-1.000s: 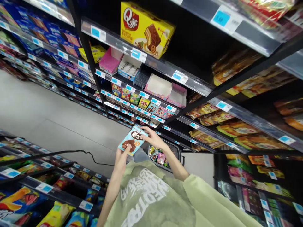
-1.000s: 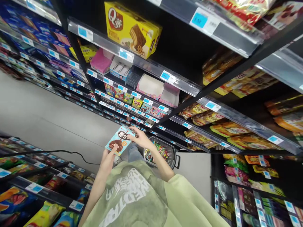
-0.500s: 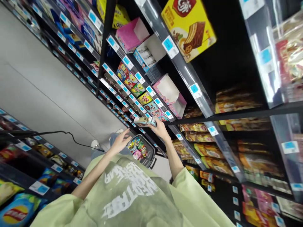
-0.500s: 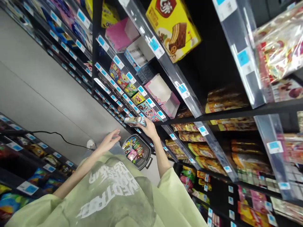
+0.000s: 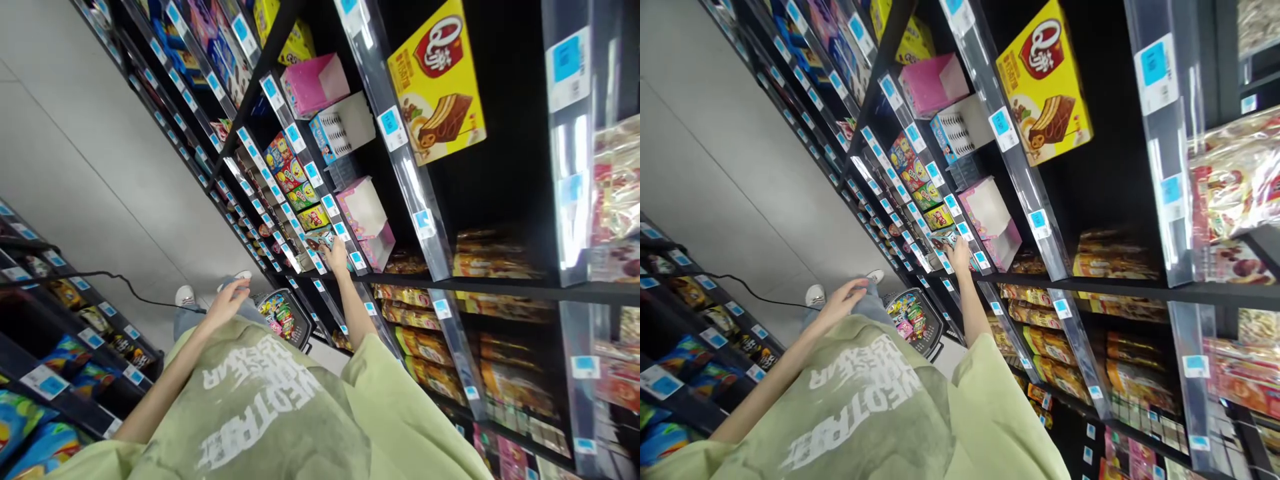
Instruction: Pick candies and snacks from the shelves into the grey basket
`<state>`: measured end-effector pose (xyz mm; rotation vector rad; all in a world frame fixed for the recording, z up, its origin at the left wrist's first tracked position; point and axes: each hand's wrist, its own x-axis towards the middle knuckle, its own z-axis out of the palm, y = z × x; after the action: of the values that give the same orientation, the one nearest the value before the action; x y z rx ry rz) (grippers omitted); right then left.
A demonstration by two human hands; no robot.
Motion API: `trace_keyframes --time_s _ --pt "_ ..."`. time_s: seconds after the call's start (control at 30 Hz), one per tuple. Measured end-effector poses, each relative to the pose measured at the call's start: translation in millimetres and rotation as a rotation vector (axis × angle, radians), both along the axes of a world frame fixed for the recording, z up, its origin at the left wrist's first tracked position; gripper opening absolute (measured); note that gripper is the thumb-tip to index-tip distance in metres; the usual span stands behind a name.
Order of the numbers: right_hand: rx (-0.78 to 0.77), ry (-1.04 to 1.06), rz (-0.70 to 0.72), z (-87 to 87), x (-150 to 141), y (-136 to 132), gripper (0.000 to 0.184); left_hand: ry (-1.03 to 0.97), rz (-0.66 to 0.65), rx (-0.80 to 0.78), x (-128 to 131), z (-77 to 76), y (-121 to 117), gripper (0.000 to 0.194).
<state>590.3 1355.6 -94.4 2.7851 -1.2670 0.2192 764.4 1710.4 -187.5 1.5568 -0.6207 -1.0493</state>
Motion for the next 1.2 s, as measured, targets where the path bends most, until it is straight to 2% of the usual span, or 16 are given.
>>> trace_keyframes --time_s 0.1,0.17,0.27,0.37,0.57,0.77,1.0,1.2 --pt "-0.013 -0.01 -0.034 -7.9 2.0 1.2 0.044 0.001 0.021 0.011 7.0 3.6 -0.4 0.049" --pt "-0.031 -0.012 -0.004 -13.6 1.6 2.0 0.042 0.001 0.028 0.01 8.6 4.3 -0.7 0.049" --pt "-0.051 0.018 0.058 -20.7 0.2 -1.0 0.039 -0.002 0.015 0.014 6.8 2.3 -0.8 0.05" --pt "-0.003 0.067 0.022 -23.9 0.0 -11.5 0.042 -0.008 -0.003 0.019 2.0 -2.0 -0.9 0.05" --pt "0.177 0.072 -0.111 -17.8 2.8 -39.1 0.055 -0.027 -0.021 0.02 -8.1 -7.3 -4.3 0.048" --pt "0.299 -0.022 0.02 -8.6 0.8 -48.6 0.05 -0.013 -0.037 0.032 -14.5 -8.0 -6.0 0.046" --pt "0.294 -0.056 -0.057 -11.4 0.1 -48.5 0.062 -0.004 -0.054 0.048 -18.7 -18.2 -8.3 0.048" --pt "0.275 -0.045 -0.029 -13.9 -0.8 -52.7 0.062 -0.021 -0.072 0.054 -22.1 -16.7 -16.7 0.046"
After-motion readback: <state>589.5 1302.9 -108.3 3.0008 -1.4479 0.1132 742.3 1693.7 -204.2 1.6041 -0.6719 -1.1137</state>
